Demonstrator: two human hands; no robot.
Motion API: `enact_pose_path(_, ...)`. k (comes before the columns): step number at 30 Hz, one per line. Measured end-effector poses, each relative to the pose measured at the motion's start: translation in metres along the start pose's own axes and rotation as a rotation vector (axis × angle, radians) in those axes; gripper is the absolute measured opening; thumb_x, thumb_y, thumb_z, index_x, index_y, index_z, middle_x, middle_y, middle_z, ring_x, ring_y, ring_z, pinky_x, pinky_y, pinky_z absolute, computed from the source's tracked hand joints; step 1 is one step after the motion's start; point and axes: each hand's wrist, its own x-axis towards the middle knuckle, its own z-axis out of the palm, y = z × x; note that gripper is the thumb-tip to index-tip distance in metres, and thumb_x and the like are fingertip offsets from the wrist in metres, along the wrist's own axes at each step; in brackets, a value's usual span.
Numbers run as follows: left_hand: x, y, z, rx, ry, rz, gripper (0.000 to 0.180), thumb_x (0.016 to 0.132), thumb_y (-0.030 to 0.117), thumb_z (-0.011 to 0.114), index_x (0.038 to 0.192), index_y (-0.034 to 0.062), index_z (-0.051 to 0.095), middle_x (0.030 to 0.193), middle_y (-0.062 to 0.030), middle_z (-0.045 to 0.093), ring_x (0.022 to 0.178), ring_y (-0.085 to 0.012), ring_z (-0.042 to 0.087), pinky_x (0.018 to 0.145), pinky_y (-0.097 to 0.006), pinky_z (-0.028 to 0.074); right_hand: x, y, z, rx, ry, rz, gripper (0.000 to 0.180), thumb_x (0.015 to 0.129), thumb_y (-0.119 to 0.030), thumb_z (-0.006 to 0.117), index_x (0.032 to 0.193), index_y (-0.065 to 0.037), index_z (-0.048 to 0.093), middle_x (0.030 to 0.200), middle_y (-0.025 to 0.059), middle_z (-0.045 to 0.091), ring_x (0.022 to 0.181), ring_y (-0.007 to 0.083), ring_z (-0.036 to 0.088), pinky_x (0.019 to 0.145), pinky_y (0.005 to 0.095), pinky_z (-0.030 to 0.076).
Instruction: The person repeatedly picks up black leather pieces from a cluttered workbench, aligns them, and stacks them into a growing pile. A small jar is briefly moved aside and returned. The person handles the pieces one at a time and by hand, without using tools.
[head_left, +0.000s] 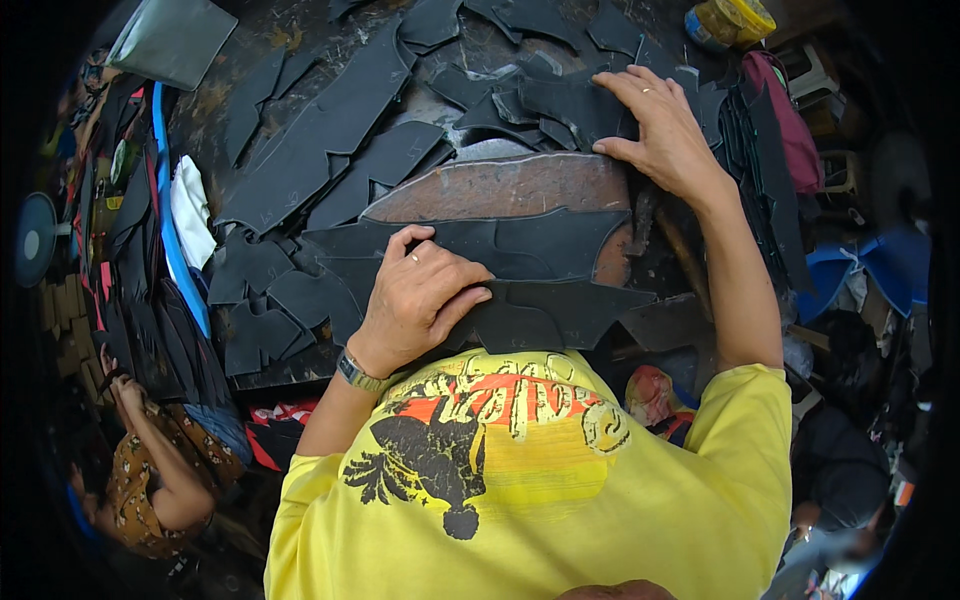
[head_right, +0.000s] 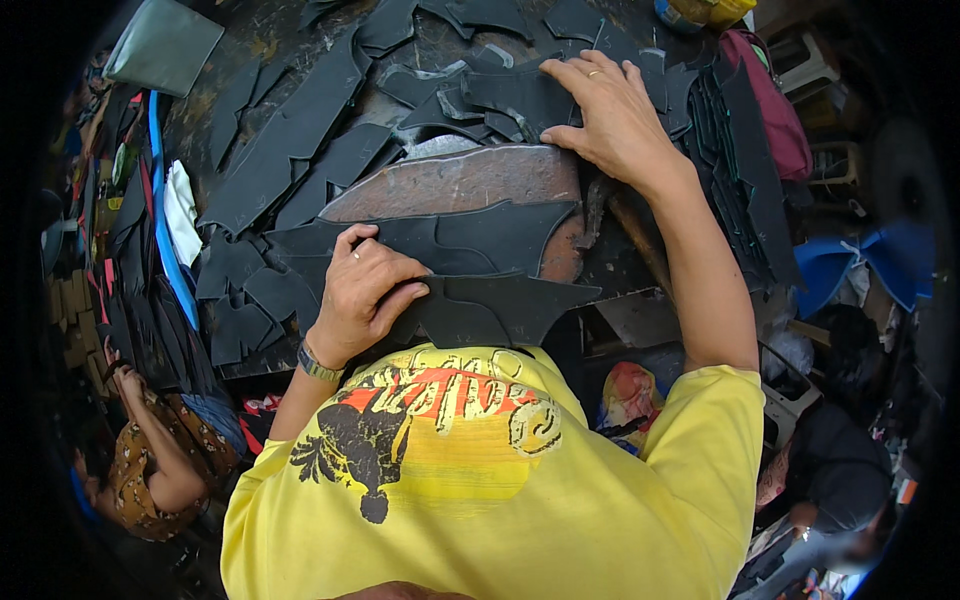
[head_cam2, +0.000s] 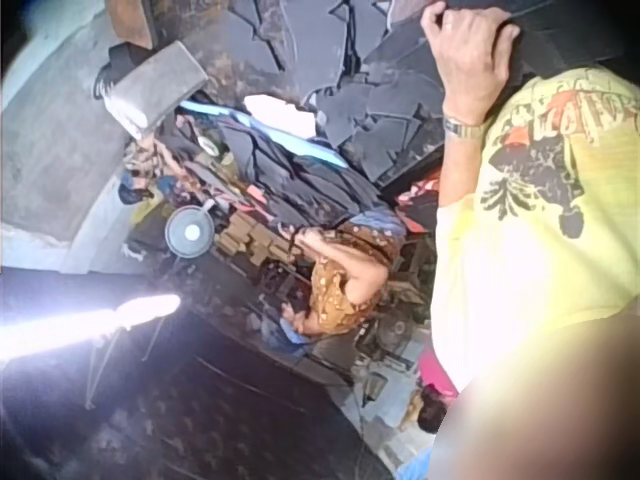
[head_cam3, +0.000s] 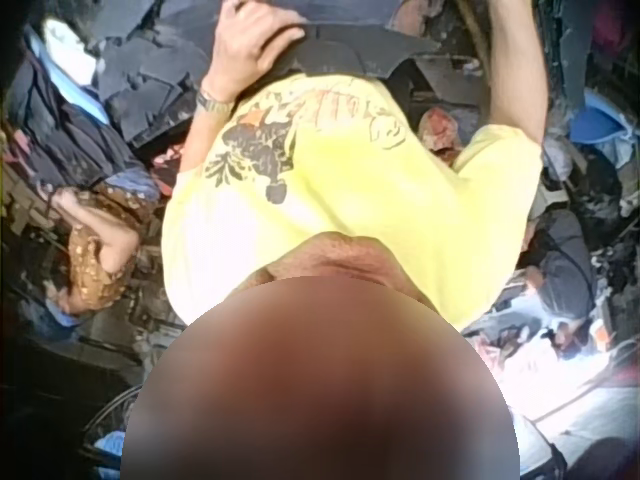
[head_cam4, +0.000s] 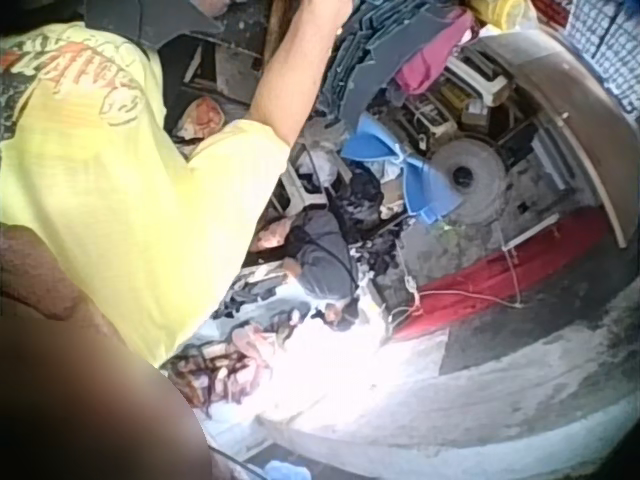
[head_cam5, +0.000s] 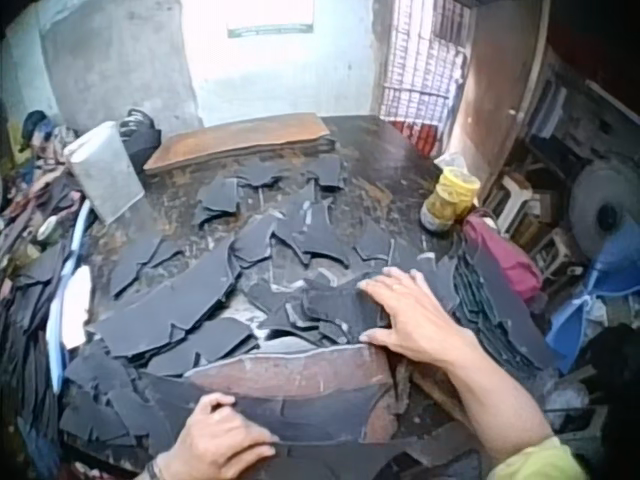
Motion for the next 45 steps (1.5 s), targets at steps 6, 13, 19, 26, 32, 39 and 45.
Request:
enact_pose_path(6, 0.000, -0.001, 0.000, -0.007, -0.007, -0.003, 0.014, 0.086, 0.018, 0.080, 0.097, 0.0125, 0.073, 0.085, 0.0004, 0.069, 0.081, -0.0184, 0.063, 0.102, -0.045, 0.042, 0.004, 0.014, 0.006, 0.237, 0.116, 0.010, 0.051, 0.083, -0.008, 0.077, 0.132, -0.007, 0.063, 0.113, 0.0110, 0.062, 0.111, 0.0280, 0.060, 0.100, 0.0351, 0.046)
enact_pose_path(13, 0.001, 0.000, -0.001, -0.022, 0.002, 0.002, 0.014, 0.085, 0.017, 0.080, 0.097, 0.0126, 0.073, 0.084, 0.0004, 0.069, 0.080, -0.0186, 0.063, 0.102, -0.045, 0.043, 0.003, 0.026, -0.015, 0.904, 0.162, 0.300, 0.021, 0.091, -0.007, 0.074, 0.112, -0.003, 0.075, 0.098, -0.0032, 0.070, 0.083, 0.0043, 0.060, 0.075, 0.0217, 0.047)
enact_pose_path(19, 0.001, 0.001, -0.005, -0.040, 0.003, 0.040, 0.014, 0.084, 0.016, 0.080, 0.095, 0.0119, 0.072, 0.083, 0.0006, 0.069, 0.080, -0.0181, 0.063, 0.100, -0.043, 0.042, -0.007, 0.009, -0.037, 1.166, -0.100, 0.439, 0.023, 0.087, -0.017, 0.078, 0.108, -0.007, 0.078, 0.086, -0.0049, 0.070, 0.067, 0.0004, 0.057, 0.054, 0.0161, 0.041)
enact_pose_path(26, 0.001, -0.001, -0.005, -0.118, -0.002, 0.121, 0.015, 0.080, 0.014, 0.082, 0.091, 0.0105, 0.073, 0.082, -0.0009, 0.070, 0.076, -0.0189, 0.064, 0.087, -0.040, 0.043, 0.004, -0.014, -0.054, 0.890, -0.699, 0.175, 0.017, 0.092, -0.013, 0.075, 0.104, -0.002, 0.078, 0.079, 0.0010, 0.070, 0.064, 0.0067, 0.057, 0.056, 0.0233, 0.046)
enact_pose_path(32, 0.002, -0.001, -0.007, -0.127, -0.020, 0.154, 0.018, 0.078, 0.014, 0.084, 0.091, 0.0109, 0.073, 0.082, -0.0005, 0.070, 0.074, -0.0192, 0.062, 0.085, -0.039, 0.042, 0.018, -0.040, -0.061, 0.937, -0.832, -0.063, 0.016, 0.089, -0.008, 0.075, 0.102, 0.001, 0.076, 0.079, 0.0012, 0.070, 0.065, 0.0077, 0.057, 0.056, 0.0249, 0.046)
enact_pose_path(39, 0.000, -0.003, -0.006, -0.139, -0.022, 0.155, 0.019, 0.078, 0.014, 0.084, 0.092, 0.0113, 0.072, 0.082, 0.0001, 0.070, 0.074, -0.0188, 0.062, 0.087, -0.040, 0.042, 0.025, -0.046, -0.052, 0.946, -0.765, -0.243, 0.017, 0.088, -0.008, 0.075, 0.102, 0.002, 0.075, 0.081, 0.0021, 0.072, 0.067, 0.0083, 0.059, 0.057, 0.0260, 0.048)
enact_pose_path(45, 0.000, -0.003, -0.006, -0.137, -0.018, 0.145, 0.018, 0.078, 0.015, 0.085, 0.091, 0.0115, 0.072, 0.083, 0.0006, 0.071, 0.075, -0.0183, 0.062, 0.088, -0.040, 0.042, 0.027, -0.043, -0.047, 0.924, -0.864, -0.147, 0.017, 0.088, -0.007, 0.075, 0.103, 0.002, 0.075, 0.081, 0.0024, 0.072, 0.067, 0.0085, 0.059, 0.058, 0.0258, 0.048)
